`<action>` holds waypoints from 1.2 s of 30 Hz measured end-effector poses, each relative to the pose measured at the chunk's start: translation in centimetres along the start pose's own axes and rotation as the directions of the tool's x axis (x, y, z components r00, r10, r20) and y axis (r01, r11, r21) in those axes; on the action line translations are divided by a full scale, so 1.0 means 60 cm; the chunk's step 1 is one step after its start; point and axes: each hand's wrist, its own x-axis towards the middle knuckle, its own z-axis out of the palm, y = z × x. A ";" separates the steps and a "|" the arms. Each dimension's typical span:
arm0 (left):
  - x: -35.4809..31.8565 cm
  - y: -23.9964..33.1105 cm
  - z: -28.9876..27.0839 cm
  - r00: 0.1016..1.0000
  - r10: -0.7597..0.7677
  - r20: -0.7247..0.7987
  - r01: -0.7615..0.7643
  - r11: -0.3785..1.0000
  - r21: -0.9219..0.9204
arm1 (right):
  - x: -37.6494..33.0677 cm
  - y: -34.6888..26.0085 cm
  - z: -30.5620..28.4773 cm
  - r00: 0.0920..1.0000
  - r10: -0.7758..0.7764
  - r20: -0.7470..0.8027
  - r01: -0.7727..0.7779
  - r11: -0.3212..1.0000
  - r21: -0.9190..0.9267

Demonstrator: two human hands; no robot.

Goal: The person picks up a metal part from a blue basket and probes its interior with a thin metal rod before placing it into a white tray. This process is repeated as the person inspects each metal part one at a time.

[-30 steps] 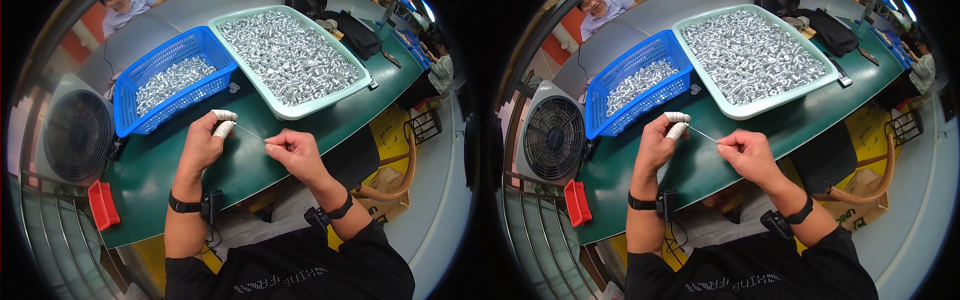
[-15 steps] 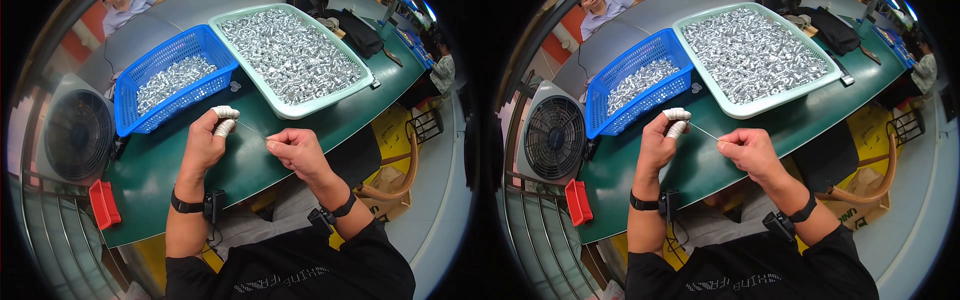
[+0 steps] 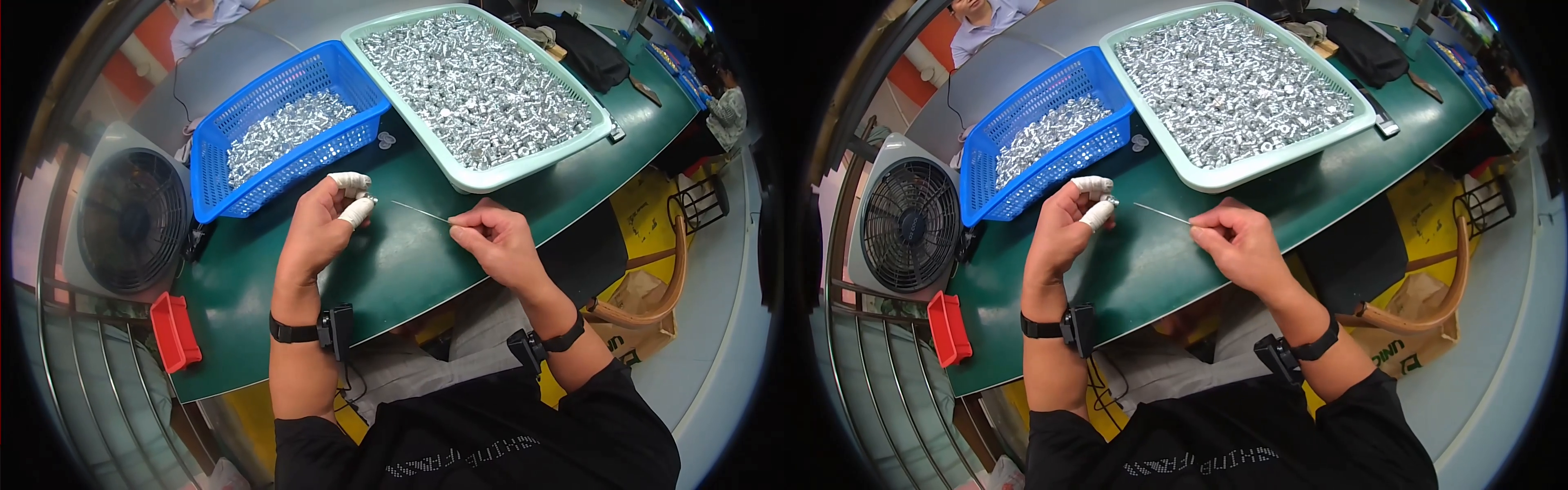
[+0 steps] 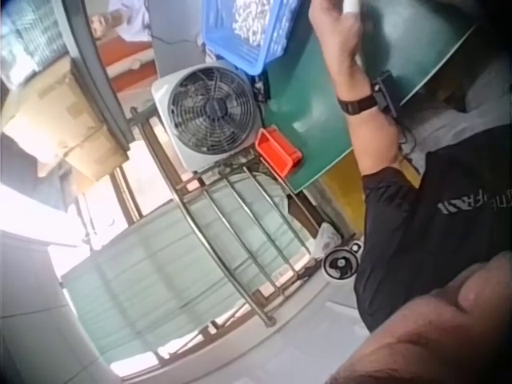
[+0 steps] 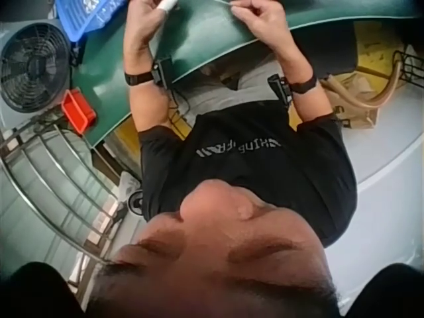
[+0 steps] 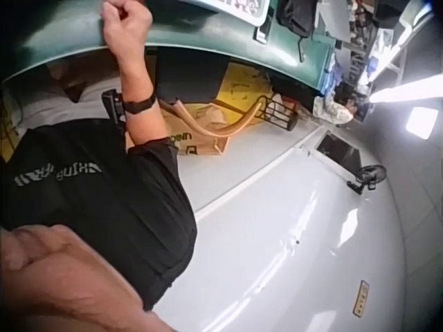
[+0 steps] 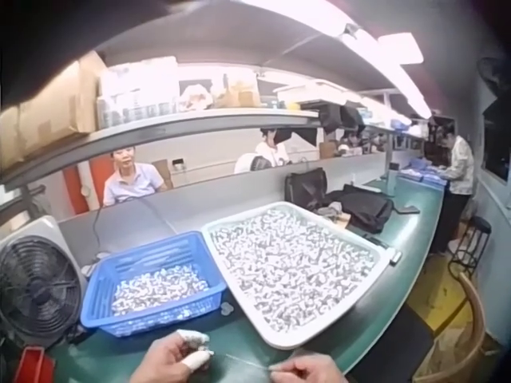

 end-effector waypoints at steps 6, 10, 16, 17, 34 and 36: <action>-0.005 -0.016 0.036 0.979 0.166 0.118 -0.198 0.635 0.747 | -0.005 0.019 -0.015 0.997 -0.059 -0.053 0.054 0.994 -0.095; -0.006 0.000 0.036 0.978 0.203 0.043 -0.201 0.877 0.435 | -0.005 0.017 -0.013 0.998 -0.049 -0.046 0.045 0.995 -0.087; 0.003 -0.007 0.022 0.990 0.118 0.080 -0.142 0.762 0.632 | -0.003 0.017 -0.015 0.998 -0.046 -0.040 0.043 0.996 -0.072; 0.005 -0.004 0.020 0.997 0.068 0.023 -0.070 0.860 0.505 | -0.003 0.017 -0.016 0.998 -0.038 -0.046 0.035 0.998 -0.056; -0.082 0.078 0.002 0.967 0.242 -0.084 -0.239 0.736 -0.634 | -0.011 0.013 0.000 0.973 -0.230 -0.004 0.222 0.945 -0.240; -0.107 0.070 0.009 0.976 0.186 -0.117 -0.218 0.769 -0.601 | -0.010 0.018 -0.005 0.969 -0.245 -0.022 0.234 0.946 -0.224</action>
